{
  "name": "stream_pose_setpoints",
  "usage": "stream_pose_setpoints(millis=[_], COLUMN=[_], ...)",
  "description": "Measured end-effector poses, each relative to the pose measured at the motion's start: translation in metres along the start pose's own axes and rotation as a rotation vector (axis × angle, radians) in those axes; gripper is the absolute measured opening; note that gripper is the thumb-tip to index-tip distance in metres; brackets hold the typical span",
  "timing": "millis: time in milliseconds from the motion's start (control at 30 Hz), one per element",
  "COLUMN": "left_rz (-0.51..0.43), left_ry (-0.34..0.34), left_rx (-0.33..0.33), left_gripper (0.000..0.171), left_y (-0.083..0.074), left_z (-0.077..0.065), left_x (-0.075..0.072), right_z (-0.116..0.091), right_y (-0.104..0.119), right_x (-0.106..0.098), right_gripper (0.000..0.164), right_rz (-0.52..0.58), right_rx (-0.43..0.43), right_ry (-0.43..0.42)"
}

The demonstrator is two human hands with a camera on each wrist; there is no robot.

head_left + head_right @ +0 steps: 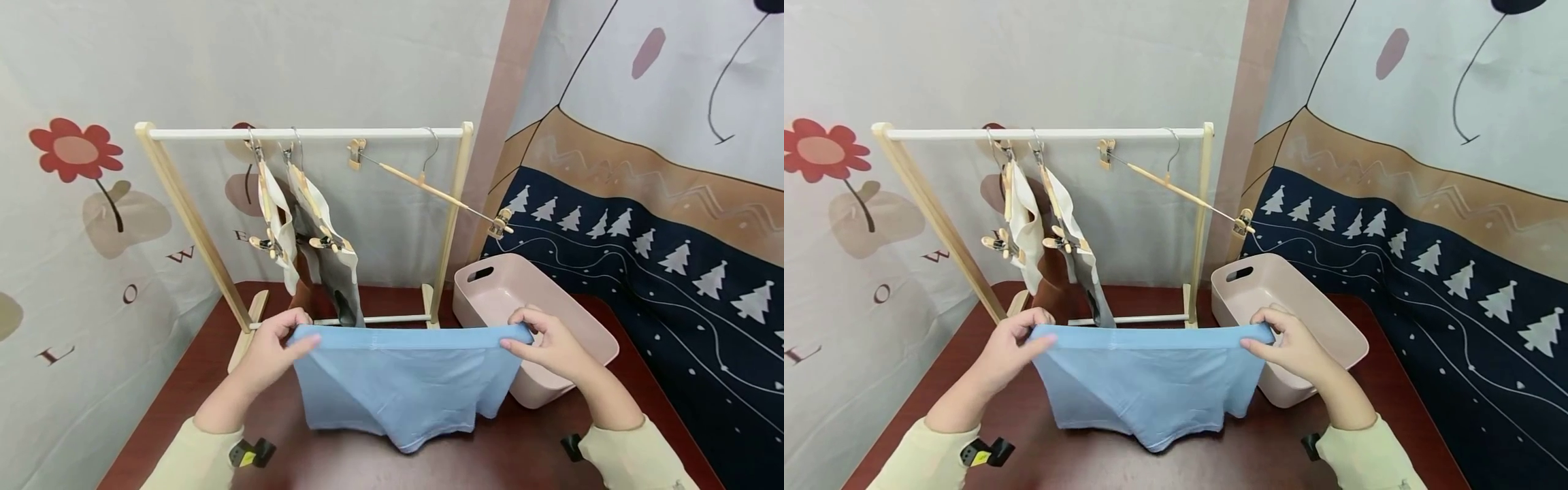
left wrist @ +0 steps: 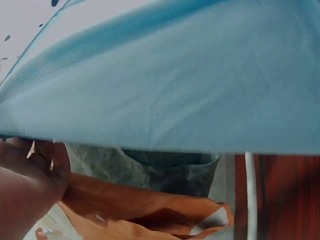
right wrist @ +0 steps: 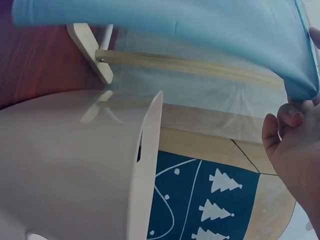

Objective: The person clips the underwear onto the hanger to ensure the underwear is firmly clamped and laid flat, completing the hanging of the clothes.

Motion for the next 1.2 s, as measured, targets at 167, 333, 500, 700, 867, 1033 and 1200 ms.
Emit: stream_pose_setpoints(millis=[167,333,500,700,867,1033,1200], left_rz=[0.303,0.511,0.714,0.829,0.684,0.367,0.2], left_ry=[-0.049,-0.072,-0.035,-0.054,-0.045,-0.071,-0.129], left_rx=[-0.016,0.05,0.189,0.284,0.174,-0.022,-0.047], left_gripper=[0.026,0.029,0.031,0.041,0.029,0.021,0.025], left_y=[0.001,-0.005,-0.01,-0.014,-0.006,0.004,0.0], left_z=[0.001,0.001,0.0,0.002,0.006,0.005,0.005], left_x=[0.002,0.006,0.012,0.01,0.005,-0.002,-0.007], right_z=[0.003,0.001,-0.001,-0.002,0.002,0.008,0.007], right_y=[-0.002,0.003,-0.003,-0.012,-0.007,0.011,0.005], right_x=[0.003,0.007,0.005,-0.007,-0.014,-0.014,-0.016], right_gripper=[0.034,0.034,0.028,0.031,0.024,0.027,0.015], right_rz=[0.027,0.075,0.11,-0.009,0.0,0.021,0.031], right_rx=[-0.018,-0.046,0.015,0.104,0.059,0.056,0.155], right_ry=[0.022,-0.005,-0.025,-0.118,-0.182,-0.185,-0.211])
Point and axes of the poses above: each hand's wrist, its own z-axis towards the middle knuckle, its own x-axis out of the palm, y = z × x, the point moved 9 cm from there along z, towards the middle knuckle
